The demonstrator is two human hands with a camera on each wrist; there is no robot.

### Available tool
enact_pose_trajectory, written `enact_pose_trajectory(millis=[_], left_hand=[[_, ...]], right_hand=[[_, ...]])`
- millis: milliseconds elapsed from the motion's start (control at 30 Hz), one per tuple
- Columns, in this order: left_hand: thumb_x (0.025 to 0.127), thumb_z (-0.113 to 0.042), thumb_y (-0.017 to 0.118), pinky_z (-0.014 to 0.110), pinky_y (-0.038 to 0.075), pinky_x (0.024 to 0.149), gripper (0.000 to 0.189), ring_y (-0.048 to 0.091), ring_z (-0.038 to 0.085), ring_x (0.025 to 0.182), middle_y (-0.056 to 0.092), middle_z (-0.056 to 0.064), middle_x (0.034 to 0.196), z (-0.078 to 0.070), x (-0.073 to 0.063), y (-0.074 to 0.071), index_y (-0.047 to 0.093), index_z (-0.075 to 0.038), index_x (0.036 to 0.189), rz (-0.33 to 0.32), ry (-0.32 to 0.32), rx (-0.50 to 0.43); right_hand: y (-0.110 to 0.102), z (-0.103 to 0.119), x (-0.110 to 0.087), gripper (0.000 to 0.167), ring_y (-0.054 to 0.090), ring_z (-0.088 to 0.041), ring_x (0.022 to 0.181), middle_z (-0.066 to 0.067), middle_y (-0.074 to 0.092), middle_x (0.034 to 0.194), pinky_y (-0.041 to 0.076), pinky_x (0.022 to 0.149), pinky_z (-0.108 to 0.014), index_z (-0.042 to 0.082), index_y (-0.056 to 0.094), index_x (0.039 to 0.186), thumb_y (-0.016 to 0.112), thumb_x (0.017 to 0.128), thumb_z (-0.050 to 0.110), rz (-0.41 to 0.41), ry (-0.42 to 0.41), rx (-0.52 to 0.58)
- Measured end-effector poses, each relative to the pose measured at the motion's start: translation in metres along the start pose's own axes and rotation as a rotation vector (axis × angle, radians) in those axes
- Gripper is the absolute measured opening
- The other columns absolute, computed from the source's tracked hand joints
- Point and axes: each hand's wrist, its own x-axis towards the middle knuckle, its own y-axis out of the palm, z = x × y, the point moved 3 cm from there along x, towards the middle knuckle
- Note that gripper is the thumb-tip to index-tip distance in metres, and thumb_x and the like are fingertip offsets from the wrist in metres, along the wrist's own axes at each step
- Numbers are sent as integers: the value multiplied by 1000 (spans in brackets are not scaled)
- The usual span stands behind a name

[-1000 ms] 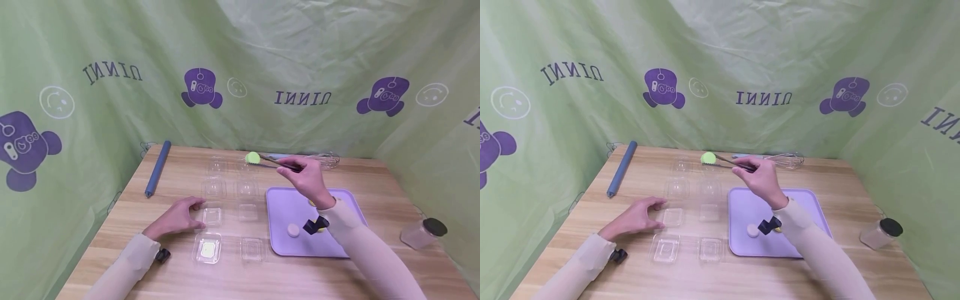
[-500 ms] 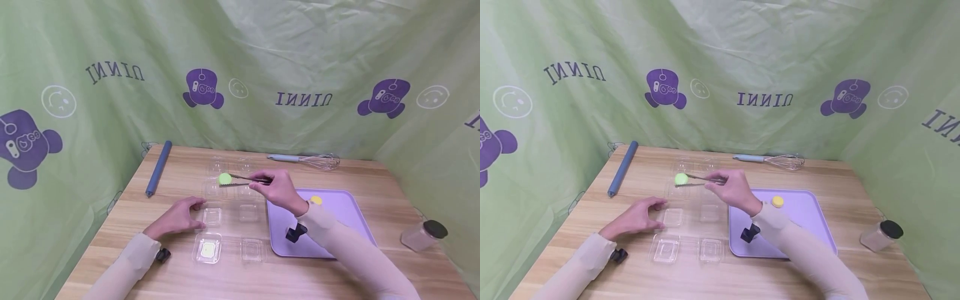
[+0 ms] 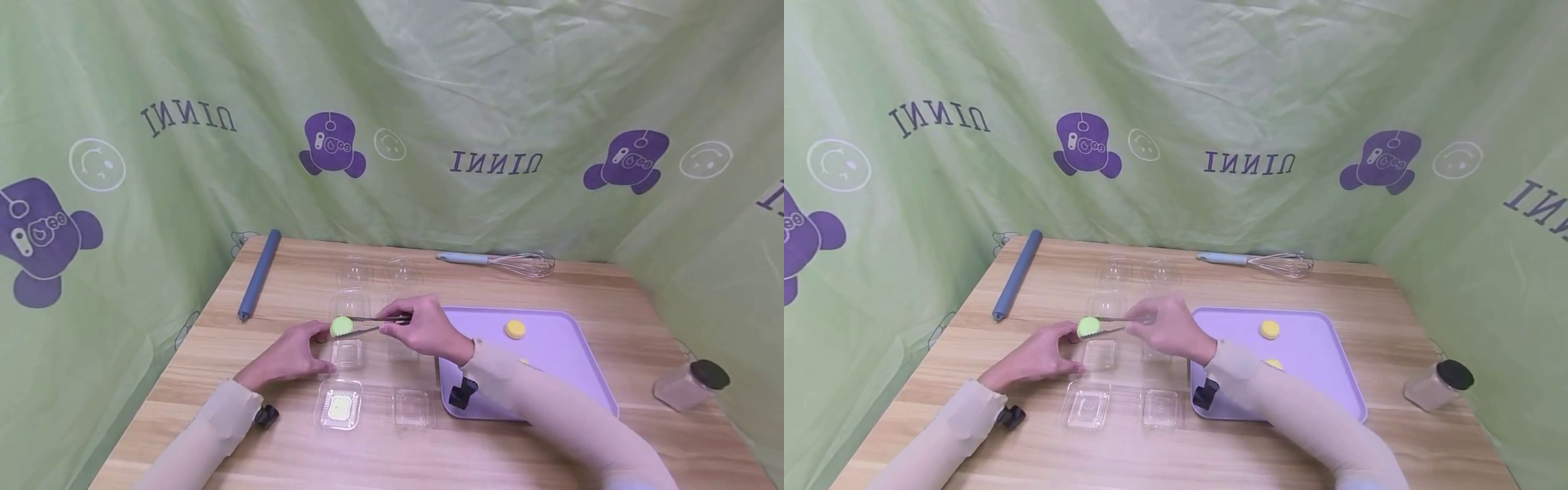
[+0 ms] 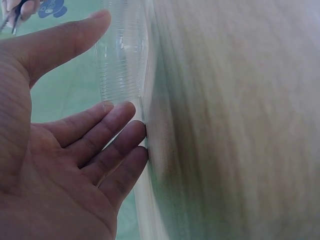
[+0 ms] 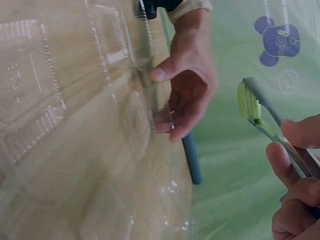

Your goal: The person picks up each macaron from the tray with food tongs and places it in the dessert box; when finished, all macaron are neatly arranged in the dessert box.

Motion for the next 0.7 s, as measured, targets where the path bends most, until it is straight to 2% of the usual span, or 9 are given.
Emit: enact_pose_trajectory(millis=[100,233,433,700], left_hand=[[66,-37,93,45,56,98,81,63,19,103,69,4,110,0,0,0,62,-2,132,-1,-2,-6],[66,-37,93,42,55,96,79,62,17,103,68,0,110,-1,0,0,63,-5,132,6,-1,-8],[68,-36,92,42,55,97,76,62,17,105,69,0,112,-3,-1,0,63,-7,133,17,-10,-8],[68,-33,93,42,55,97,76,63,17,105,69,2,112,-3,0,0,63,-6,133,12,-6,-16]], right_hand=[[8,-4,0,16,75,-12,78,-4,80,89,61,69,-20,7,80,98,82,84,14,49,29,-26],[19,-9,0,14,72,-4,76,-1,80,87,58,66,-17,10,80,97,81,84,15,105,72,-53],[30,-16,0,15,71,-8,74,-2,80,87,58,64,-17,6,79,97,79,85,15,165,104,-93],[40,-21,0,14,64,-2,65,-1,79,85,56,59,-17,8,79,98,79,86,15,215,145,-148]])
